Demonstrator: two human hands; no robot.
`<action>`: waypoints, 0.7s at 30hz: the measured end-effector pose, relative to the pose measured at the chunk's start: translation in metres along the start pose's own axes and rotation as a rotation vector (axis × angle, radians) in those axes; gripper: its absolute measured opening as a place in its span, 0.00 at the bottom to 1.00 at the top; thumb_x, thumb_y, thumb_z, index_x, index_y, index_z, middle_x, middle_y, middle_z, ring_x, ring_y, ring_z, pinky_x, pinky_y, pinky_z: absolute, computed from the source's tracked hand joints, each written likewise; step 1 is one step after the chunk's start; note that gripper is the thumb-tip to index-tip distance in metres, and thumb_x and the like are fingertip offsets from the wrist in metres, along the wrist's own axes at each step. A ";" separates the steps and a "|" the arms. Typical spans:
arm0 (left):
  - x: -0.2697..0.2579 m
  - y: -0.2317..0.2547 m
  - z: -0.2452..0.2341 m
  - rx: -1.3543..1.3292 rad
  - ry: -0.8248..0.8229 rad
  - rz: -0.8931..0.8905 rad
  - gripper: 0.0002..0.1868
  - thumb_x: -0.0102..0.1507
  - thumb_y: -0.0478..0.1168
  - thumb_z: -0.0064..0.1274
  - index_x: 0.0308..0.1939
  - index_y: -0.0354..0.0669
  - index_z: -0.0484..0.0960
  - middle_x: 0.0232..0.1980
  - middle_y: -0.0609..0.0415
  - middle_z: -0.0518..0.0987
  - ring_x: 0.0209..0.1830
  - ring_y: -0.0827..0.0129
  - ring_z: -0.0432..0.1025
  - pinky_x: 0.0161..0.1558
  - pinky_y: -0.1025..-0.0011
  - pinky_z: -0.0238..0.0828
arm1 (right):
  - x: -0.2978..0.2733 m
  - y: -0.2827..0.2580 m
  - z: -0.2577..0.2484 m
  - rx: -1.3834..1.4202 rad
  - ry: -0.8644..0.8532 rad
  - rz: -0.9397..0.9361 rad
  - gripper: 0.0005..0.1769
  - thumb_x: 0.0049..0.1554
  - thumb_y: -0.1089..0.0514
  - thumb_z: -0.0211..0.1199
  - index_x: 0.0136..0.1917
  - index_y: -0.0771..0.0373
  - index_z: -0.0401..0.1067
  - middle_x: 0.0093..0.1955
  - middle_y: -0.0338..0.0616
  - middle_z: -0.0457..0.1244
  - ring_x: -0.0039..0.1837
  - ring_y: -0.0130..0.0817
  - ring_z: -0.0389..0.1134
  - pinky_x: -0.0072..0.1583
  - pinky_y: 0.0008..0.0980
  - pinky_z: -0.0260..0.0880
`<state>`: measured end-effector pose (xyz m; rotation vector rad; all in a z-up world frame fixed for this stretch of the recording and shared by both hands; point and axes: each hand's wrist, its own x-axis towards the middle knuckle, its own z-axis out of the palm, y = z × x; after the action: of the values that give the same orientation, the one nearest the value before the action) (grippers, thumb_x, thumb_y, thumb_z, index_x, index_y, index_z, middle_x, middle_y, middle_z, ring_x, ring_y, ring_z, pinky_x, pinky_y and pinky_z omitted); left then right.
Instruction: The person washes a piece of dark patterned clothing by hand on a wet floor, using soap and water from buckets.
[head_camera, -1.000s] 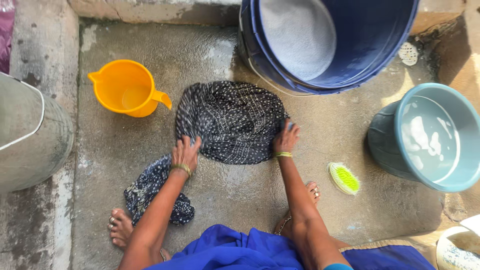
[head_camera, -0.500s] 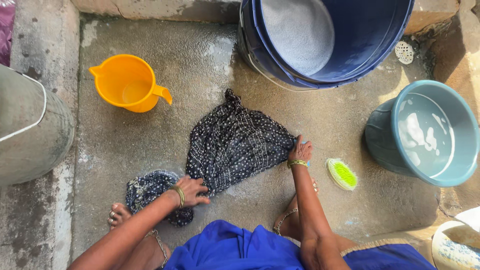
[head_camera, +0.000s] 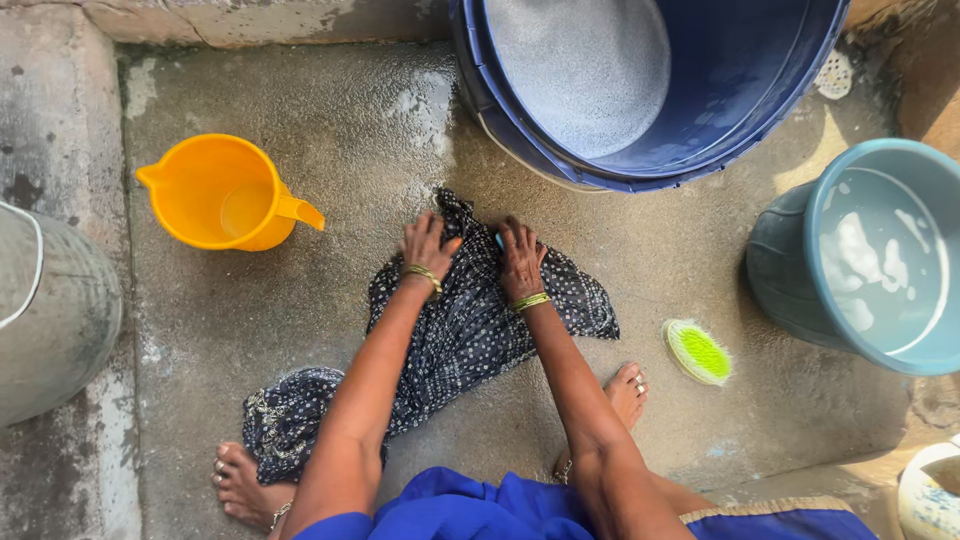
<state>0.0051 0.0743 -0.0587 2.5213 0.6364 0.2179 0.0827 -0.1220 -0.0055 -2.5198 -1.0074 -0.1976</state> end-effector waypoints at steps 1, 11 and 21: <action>-0.003 0.009 0.006 -0.136 -0.019 -0.058 0.28 0.58 0.51 0.65 0.58 0.47 0.77 0.64 0.45 0.64 0.62 0.44 0.64 0.58 0.52 0.66 | -0.003 -0.003 0.000 -0.096 -0.007 -0.020 0.38 0.45 0.73 0.56 0.69 0.57 0.65 0.71 0.51 0.57 0.68 0.50 0.59 0.61 0.60 0.61; 0.057 0.059 -0.093 -0.656 0.060 -0.481 0.36 0.41 0.27 0.67 0.52 0.55 0.75 0.50 0.55 0.84 0.51 0.58 0.79 0.52 0.60 0.76 | -0.051 0.077 -0.019 0.134 0.076 -0.047 0.29 0.53 0.73 0.53 0.67 0.60 0.66 0.53 0.56 0.60 0.55 0.55 0.61 0.55 0.51 0.66; -0.043 0.001 -0.094 -0.059 -0.008 0.023 0.39 0.71 0.52 0.48 0.81 0.40 0.53 0.83 0.32 0.50 0.83 0.39 0.43 0.81 0.47 0.37 | -0.060 0.125 -0.068 -0.245 0.081 0.481 0.23 0.46 0.72 0.58 0.55 0.61 0.65 0.46 0.58 0.57 0.51 0.58 0.60 0.47 0.56 0.60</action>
<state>-0.0581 0.0954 0.0207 2.4724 0.5899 0.2314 0.1262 -0.2701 -0.0016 -2.8609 -0.3408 -0.2886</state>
